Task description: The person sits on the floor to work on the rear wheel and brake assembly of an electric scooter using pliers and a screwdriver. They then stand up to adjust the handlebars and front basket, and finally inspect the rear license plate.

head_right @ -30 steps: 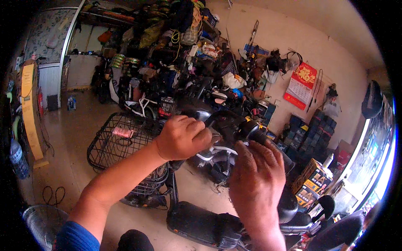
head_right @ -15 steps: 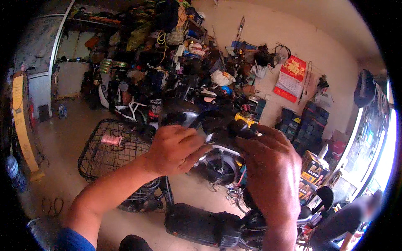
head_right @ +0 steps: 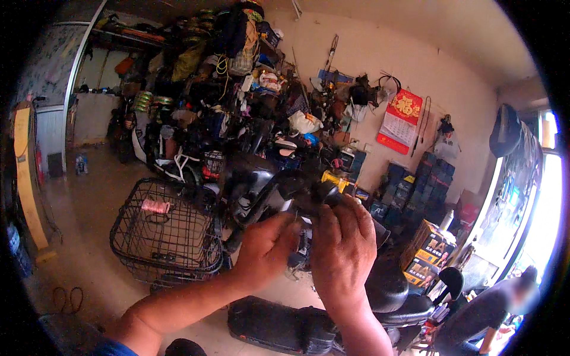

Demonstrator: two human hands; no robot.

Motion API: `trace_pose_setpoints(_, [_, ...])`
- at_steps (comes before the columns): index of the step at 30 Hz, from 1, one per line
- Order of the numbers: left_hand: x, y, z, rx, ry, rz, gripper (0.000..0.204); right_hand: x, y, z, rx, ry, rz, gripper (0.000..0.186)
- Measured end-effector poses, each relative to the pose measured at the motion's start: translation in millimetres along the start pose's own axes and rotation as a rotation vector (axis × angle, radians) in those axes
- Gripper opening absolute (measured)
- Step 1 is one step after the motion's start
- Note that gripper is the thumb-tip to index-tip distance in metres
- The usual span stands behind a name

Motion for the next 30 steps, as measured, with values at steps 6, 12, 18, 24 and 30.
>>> trace_pose_setpoints(6, [-1.5,0.5,3.0,-0.09,-0.038,0.003,0.018,3.3,-2.8,-3.4,0.015,-0.007,-0.018,0.026])
trace_pose_setpoints(12, [-7.8,14.1,17.1,0.094,-0.04,0.02,0.023,4.2,-2.9,-7.6,0.003,0.02,-0.02,0.026])
trace_pose_setpoints(18, [-9.1,14.1,5.5,-0.218,-0.243,-0.017,0.014,0.6,-0.7,-5.9,-0.014,0.008,-0.034,0.025])
trace_pose_setpoints(24, [-36.4,52.6,-1.5,-0.324,-0.207,0.041,0.014,1.4,0.9,-14.6,0.002,0.039,0.006,0.029])
trace_pose_setpoints(30, [-47.9,73.5,22.7,-0.358,-0.407,0.104,0.018,-3.8,5.8,-10.9,-0.016,0.043,-0.032,0.029])
Point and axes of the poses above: each hand's wrist, its own x-axis away from the middle knuckle, its own y-axis out of the back of the hand, z = x × y, the point moved 5 cm from there along -x, towards the middle knuckle, and after that the axes turned 1 degree about -x, right-handed, at the moved point
